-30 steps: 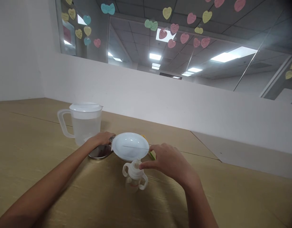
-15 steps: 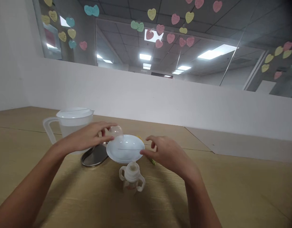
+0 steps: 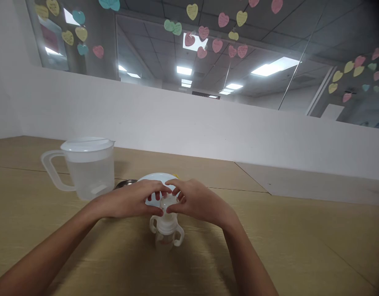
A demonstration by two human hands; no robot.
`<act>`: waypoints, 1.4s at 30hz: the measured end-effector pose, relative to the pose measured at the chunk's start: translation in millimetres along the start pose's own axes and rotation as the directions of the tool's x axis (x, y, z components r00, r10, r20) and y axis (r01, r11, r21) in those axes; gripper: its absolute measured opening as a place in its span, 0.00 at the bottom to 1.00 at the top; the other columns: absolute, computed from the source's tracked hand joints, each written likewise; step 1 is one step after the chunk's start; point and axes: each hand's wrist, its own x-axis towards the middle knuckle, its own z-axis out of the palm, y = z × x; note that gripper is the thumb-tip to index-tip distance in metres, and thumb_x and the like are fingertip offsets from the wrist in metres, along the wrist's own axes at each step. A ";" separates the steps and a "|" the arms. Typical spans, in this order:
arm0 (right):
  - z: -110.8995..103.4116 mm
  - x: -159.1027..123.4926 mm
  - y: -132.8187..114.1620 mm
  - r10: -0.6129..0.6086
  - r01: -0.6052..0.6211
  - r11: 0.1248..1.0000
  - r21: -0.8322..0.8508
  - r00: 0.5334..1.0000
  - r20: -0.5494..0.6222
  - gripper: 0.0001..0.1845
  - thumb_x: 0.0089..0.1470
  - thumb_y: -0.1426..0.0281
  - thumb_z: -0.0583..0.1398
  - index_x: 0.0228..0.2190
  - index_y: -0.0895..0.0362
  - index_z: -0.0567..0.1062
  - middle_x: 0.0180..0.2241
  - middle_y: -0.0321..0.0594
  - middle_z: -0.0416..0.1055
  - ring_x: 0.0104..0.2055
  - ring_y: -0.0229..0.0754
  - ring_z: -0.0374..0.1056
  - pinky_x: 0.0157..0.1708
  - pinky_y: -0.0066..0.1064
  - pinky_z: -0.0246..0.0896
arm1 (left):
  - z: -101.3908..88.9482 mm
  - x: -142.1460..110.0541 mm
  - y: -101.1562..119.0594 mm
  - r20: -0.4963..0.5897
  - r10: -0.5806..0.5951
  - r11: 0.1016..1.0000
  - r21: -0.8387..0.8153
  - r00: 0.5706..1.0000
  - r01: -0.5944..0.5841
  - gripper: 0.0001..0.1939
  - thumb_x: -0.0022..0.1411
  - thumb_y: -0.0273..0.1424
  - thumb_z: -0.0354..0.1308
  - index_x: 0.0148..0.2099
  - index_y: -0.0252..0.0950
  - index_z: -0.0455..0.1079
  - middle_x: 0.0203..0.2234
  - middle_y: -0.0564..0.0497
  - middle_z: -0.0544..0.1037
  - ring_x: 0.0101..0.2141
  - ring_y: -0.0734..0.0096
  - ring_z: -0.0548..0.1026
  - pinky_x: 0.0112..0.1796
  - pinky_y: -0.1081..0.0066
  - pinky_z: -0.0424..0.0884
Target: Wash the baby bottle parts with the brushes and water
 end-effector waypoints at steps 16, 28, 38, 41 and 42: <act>9.8 6.8 -5.9 0.107 -0.095 0.990 -0.102 0.987 0.122 0.17 0.44 0.68 0.63 0.38 0.60 0.71 0.32 0.39 0.70 0.31 0.36 0.63 0.26 0.25 0.52 | 5.0 9.2 3.5 0.105 -0.012 0.999 -0.039 0.994 0.016 0.12 0.48 0.34 0.59 0.38 0.39 0.72 0.30 0.54 0.74 0.31 0.71 0.71 0.29 0.76 0.63; 7.2 9.6 -4.2 0.097 -0.072 0.984 -0.164 0.984 0.148 0.08 0.44 0.66 0.62 0.23 0.60 0.74 0.17 0.29 0.60 0.21 0.29 0.50 0.20 0.24 0.43 | 4.9 15.4 -1.7 0.156 -0.025 0.989 -0.137 0.987 0.047 0.12 0.46 0.34 0.60 0.36 0.37 0.72 0.27 0.55 0.75 0.30 0.70 0.72 0.28 0.76 0.63; 7.1 10.9 9.9 0.099 -0.097 0.995 -0.020 0.976 0.195 0.13 0.41 0.65 0.64 0.31 0.59 0.74 0.29 0.36 0.70 0.28 0.34 0.62 0.24 0.24 0.53 | 17.2 21.3 -17.3 0.179 0.006 0.946 -0.318 0.984 0.052 0.18 0.42 0.36 0.65 0.34 0.36 0.65 0.27 0.53 0.74 0.30 0.67 0.73 0.27 0.73 0.67; 6.2 10.9 8.8 0.094 -0.090 0.996 -0.028 0.976 0.196 0.12 0.42 0.65 0.63 0.30 0.59 0.73 0.28 0.36 0.70 0.28 0.34 0.62 0.24 0.25 0.52 | 17.8 22.6 -17.9 0.207 0.021 0.929 -0.365 0.978 0.057 0.20 0.42 0.37 0.65 0.37 0.36 0.65 0.28 0.53 0.74 0.31 0.67 0.73 0.29 0.73 0.67; 6.1 10.9 8.2 0.091 -0.087 0.996 -0.031 0.976 0.198 0.11 0.42 0.66 0.63 0.29 0.59 0.73 0.27 0.35 0.69 0.27 0.34 0.61 0.24 0.25 0.52 | 18.0 22.9 -18.1 0.209 0.018 0.930 -0.363 0.978 0.060 0.21 0.42 0.37 0.66 0.38 0.36 0.65 0.28 0.53 0.75 0.31 0.66 0.73 0.29 0.73 0.67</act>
